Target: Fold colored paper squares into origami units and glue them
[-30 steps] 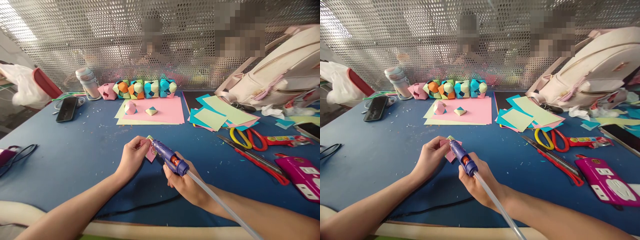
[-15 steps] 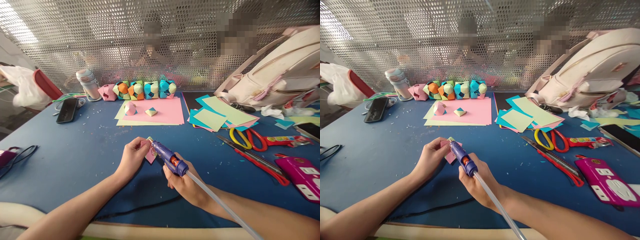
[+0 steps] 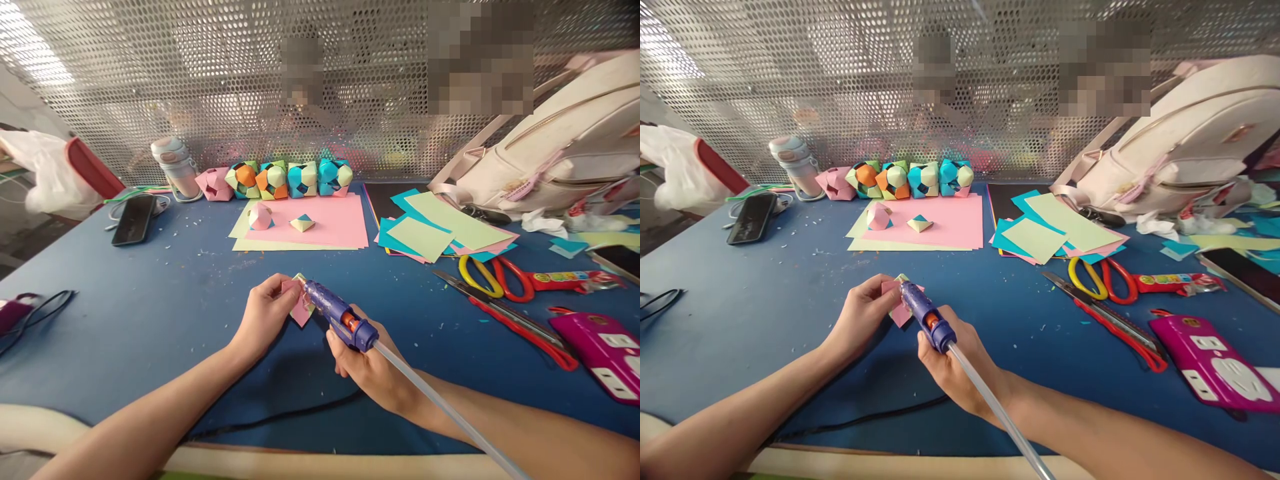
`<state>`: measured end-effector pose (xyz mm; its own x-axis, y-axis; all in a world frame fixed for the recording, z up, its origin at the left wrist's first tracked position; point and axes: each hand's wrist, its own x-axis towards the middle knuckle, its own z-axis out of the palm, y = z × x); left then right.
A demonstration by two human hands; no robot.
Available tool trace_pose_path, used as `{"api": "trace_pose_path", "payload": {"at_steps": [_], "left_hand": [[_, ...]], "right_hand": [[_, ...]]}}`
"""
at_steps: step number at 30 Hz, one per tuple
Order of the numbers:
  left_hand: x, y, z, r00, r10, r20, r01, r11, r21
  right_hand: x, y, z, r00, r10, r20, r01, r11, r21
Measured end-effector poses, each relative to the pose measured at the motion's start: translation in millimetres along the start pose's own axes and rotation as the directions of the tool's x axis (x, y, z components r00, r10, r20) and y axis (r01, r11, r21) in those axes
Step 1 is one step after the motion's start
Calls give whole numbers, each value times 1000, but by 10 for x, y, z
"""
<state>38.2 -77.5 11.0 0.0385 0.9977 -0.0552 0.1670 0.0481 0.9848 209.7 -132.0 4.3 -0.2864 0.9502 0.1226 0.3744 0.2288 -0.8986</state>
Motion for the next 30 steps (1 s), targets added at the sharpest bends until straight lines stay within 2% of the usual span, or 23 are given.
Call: {"api": "trace_pose_path", "payload": {"at_steps": [3,7,12,20,23,27,30], "left_hand": [[-4,8,5,1000,4,9,-4,1000,-3],[-21,32,7,999,47,-7,-47,996,73],[-20,34,-3,999,32,-30,-29,996,82],[-21,34,-17,997,56,-56,-49,991,128],[-18,19,-14,996,63,-60,-54,988,144],[-11,-10,-2,998,69,-10,-68,994,88],[-14,-7,-1,998,68,-15,-66,994,91]], "right_hand": [[11,-7,-2,1000,14,14,-14,1000,2],[19,-12,-5,998,58,11,-58,998,19],[10,-23,-5,994,107,-16,-106,994,32],[-5,-46,-15,990,142,8,-142,988,59],[-6,-27,-8,994,113,3,-113,992,52],[4,8,11,999,40,0,-40,999,16],[7,7,17,999,41,-7,-41,999,6]]}}
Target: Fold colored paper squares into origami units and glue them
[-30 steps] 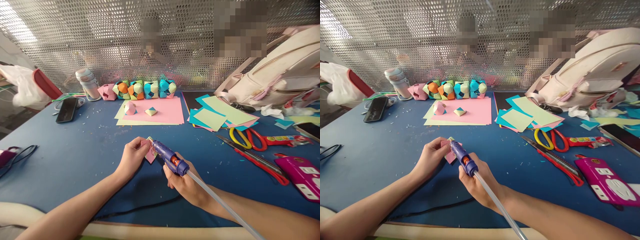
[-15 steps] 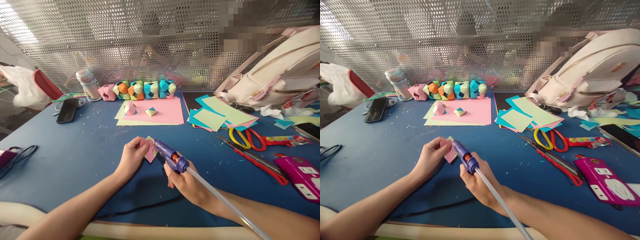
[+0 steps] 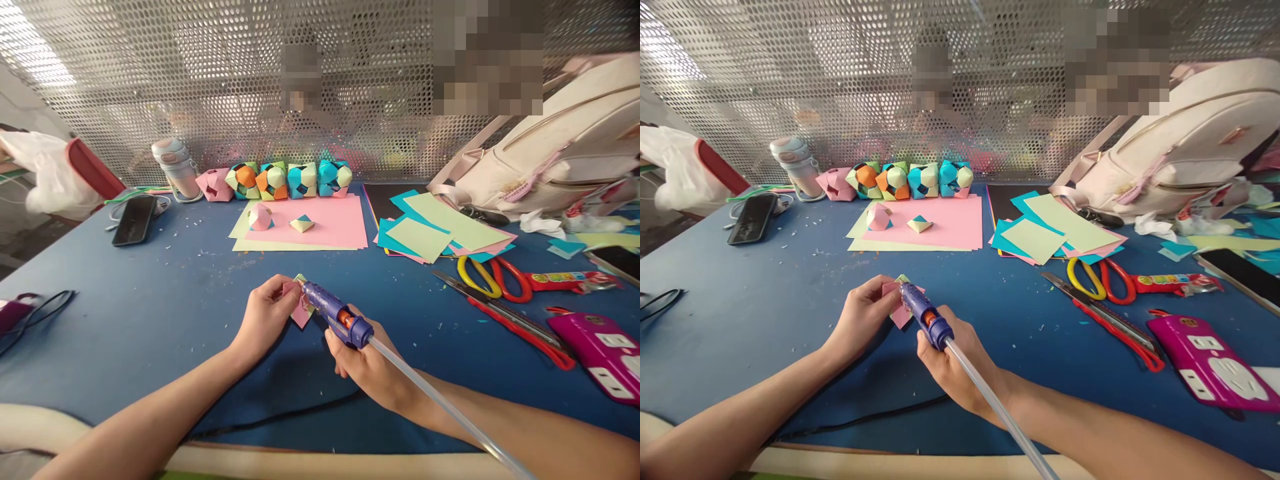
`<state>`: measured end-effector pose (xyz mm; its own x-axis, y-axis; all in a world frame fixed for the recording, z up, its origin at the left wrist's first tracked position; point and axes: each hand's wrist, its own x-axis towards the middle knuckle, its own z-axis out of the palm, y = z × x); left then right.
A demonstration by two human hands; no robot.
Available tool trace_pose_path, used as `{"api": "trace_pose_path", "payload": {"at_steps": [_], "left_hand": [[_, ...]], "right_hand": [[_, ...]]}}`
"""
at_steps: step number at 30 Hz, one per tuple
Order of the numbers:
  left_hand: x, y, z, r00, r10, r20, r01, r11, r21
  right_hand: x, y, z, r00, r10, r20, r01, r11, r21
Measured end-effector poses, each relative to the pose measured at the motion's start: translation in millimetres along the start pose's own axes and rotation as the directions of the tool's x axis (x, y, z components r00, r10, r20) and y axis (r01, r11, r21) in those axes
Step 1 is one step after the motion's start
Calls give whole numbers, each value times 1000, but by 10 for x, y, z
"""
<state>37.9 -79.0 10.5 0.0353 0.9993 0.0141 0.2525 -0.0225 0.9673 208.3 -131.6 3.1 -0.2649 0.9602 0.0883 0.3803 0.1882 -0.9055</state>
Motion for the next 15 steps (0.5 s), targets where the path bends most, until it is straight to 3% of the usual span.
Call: {"api": "trace_pose_path", "payload": {"at_steps": [5,15], "left_hand": [[-7,32,-10,999,-3,-45,5,999,50],[10,-24,-22,1000,-5,-5,5,1000,9]], "right_hand": [[-15,-28,-7,997,69,-15,-69,997,47],[-9,-3,6,1000,12,-1,-12,1000,-16]]}}
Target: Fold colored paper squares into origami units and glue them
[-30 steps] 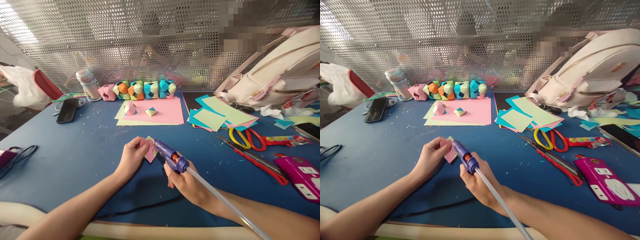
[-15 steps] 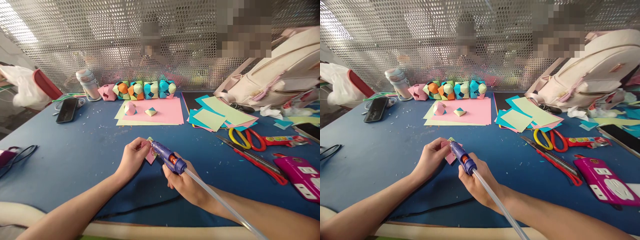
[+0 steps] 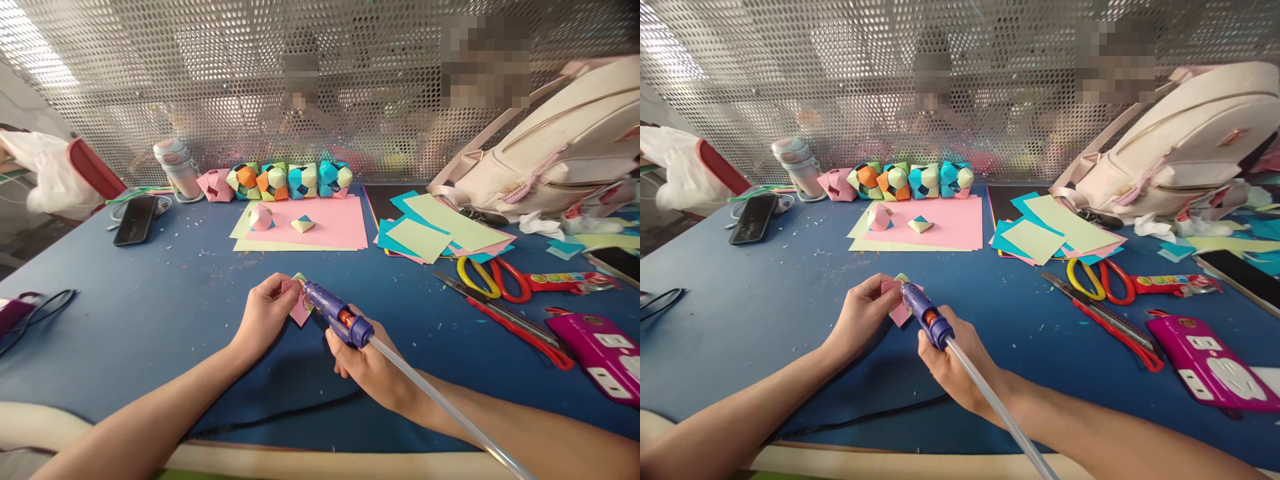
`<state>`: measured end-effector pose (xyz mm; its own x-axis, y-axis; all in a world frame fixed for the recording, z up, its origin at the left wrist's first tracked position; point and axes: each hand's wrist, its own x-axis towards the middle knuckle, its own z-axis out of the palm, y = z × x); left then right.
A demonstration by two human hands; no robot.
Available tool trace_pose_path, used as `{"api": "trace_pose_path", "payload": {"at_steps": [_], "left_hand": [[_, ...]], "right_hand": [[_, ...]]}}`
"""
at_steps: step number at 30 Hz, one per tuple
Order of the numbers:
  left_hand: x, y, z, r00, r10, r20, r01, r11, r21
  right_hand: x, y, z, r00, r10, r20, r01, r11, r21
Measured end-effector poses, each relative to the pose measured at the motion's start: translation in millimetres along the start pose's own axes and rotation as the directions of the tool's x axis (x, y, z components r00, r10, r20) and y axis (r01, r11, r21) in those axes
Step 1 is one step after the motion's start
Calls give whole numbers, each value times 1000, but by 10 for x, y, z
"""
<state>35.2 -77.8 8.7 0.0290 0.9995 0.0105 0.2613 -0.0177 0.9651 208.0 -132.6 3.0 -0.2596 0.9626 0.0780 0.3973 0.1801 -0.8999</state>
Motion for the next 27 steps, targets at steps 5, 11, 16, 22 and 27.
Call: {"api": "trace_pose_path", "payload": {"at_steps": [5,11,16,22,27], "left_hand": [[-5,14,2,1000,13,13,-13,1000,-2],[-8,39,-6,1000,12,-25,-11,998,64],[-4,49,-8,998,22,-52,-18,997,71],[-5,35,1,1000,12,-8,-11,998,58],[0,22,-11,1000,5,-20,-4,998,58]], "right_hand": [[3,-12,-4,1000,11,22,-11,1000,0],[-5,-47,-18,993,109,35,-111,992,67],[-22,-71,-28,985,168,48,-173,977,125],[-10,-66,-25,990,135,34,-138,983,119],[-10,-49,-23,989,137,53,-143,983,116]]}}
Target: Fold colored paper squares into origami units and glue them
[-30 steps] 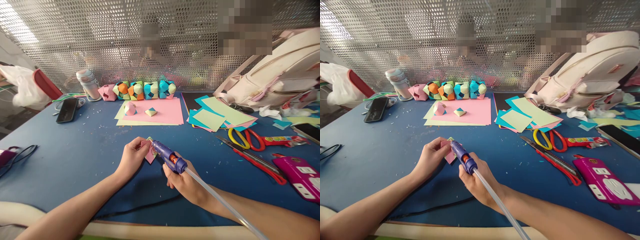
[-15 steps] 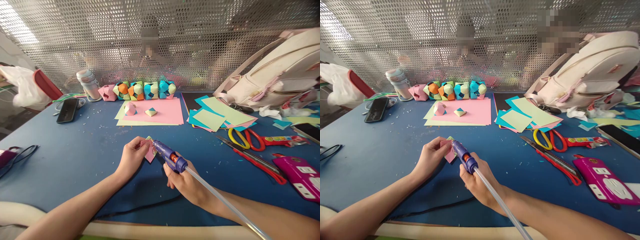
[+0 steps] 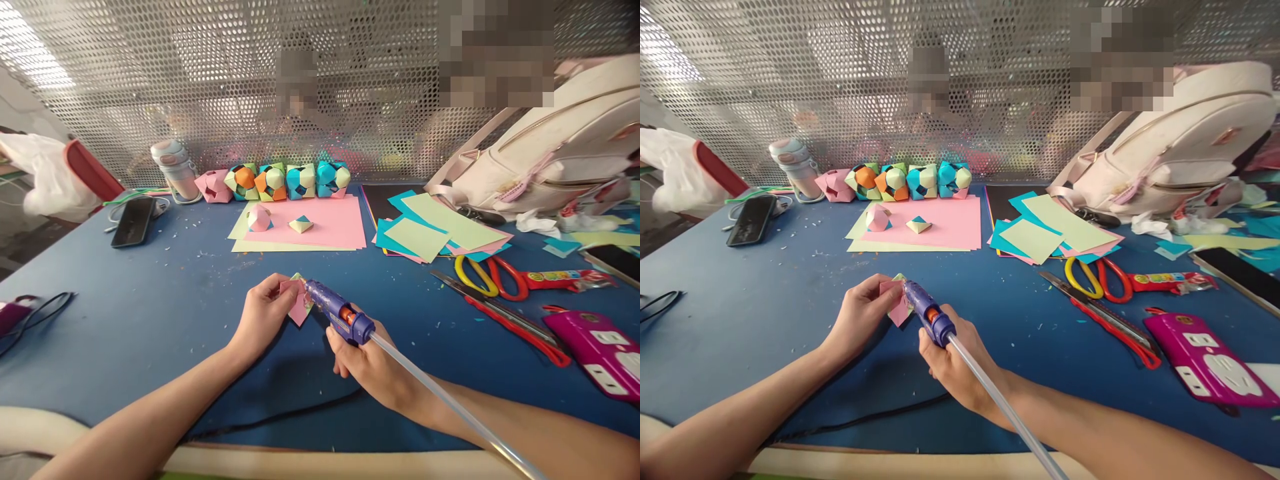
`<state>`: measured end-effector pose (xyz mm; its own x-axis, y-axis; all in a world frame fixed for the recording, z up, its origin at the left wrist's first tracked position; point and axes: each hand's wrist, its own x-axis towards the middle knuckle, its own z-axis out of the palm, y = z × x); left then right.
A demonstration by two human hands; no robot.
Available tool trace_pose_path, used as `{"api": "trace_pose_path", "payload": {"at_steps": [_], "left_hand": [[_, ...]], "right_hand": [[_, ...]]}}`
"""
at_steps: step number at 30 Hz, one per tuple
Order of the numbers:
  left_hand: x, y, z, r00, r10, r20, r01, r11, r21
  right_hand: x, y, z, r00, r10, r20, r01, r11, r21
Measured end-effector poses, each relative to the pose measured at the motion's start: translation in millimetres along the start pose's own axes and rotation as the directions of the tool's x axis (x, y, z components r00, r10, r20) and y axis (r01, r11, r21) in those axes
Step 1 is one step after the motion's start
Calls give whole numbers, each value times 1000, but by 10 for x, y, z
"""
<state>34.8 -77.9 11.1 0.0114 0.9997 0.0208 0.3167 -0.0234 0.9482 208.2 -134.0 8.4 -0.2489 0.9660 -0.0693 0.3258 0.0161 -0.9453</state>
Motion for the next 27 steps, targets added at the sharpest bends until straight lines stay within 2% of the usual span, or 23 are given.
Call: {"api": "trace_pose_path", "payload": {"at_steps": [4,11,17,23,27], "left_hand": [[1,-32,3,999,15,33,-14,1000,-22],[2,-11,8,1000,5,20,-5,1000,-7],[17,-38,5,1000,6,19,-5,999,-32],[93,36,-90,995,35,-90,-34,999,6],[142,249,-282,980,53,-190,-61,997,-38]], "right_hand": [[9,37,5,997,-80,3,80,995,-52],[14,27,0,999,-36,23,35,998,42],[8,0,-18,999,-36,37,35,999,21],[-21,-112,-19,1000,-1,4,1,990,144],[-28,-220,-26,999,11,-48,-2,984,176]]}}
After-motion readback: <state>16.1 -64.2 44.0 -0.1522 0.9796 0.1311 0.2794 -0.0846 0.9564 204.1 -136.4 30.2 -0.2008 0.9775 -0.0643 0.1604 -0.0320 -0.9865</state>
